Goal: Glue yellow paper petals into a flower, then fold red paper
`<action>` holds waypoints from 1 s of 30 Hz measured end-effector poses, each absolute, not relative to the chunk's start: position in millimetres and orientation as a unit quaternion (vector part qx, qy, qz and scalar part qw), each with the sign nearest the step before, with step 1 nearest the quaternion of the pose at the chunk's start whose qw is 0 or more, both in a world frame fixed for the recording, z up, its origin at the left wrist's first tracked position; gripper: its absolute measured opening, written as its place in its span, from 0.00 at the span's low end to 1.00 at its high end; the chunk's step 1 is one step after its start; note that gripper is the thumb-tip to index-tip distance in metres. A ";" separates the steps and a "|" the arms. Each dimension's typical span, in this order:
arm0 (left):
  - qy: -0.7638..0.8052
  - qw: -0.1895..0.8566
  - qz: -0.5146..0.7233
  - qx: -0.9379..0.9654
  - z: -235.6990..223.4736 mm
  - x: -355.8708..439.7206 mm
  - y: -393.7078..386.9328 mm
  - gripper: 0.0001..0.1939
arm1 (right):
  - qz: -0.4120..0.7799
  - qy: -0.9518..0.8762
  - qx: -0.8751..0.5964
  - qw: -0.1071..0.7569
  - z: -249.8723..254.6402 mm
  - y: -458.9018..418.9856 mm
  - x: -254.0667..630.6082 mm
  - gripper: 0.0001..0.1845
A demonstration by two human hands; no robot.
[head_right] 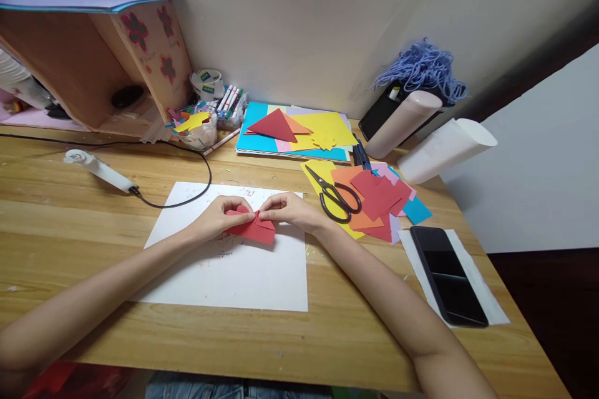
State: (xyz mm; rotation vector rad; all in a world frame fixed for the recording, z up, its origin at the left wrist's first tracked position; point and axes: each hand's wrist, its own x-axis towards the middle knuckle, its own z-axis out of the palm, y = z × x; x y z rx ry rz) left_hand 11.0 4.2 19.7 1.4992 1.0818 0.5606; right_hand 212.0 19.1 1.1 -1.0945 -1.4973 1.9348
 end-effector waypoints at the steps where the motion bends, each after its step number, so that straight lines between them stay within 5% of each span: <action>1: 0.458 0.567 0.239 0.642 19.7 10.9 4.2 0.13 | 0.703 -0.545 -0.396 0.227 1.1 19.0 212.0 0.12; 30: 0.475 0.515 0.269 0.661 14.0 11.1 4.9 0.14 | 0.718 -0.523 -0.402 0.220 8.4 17.3 212.7 0.12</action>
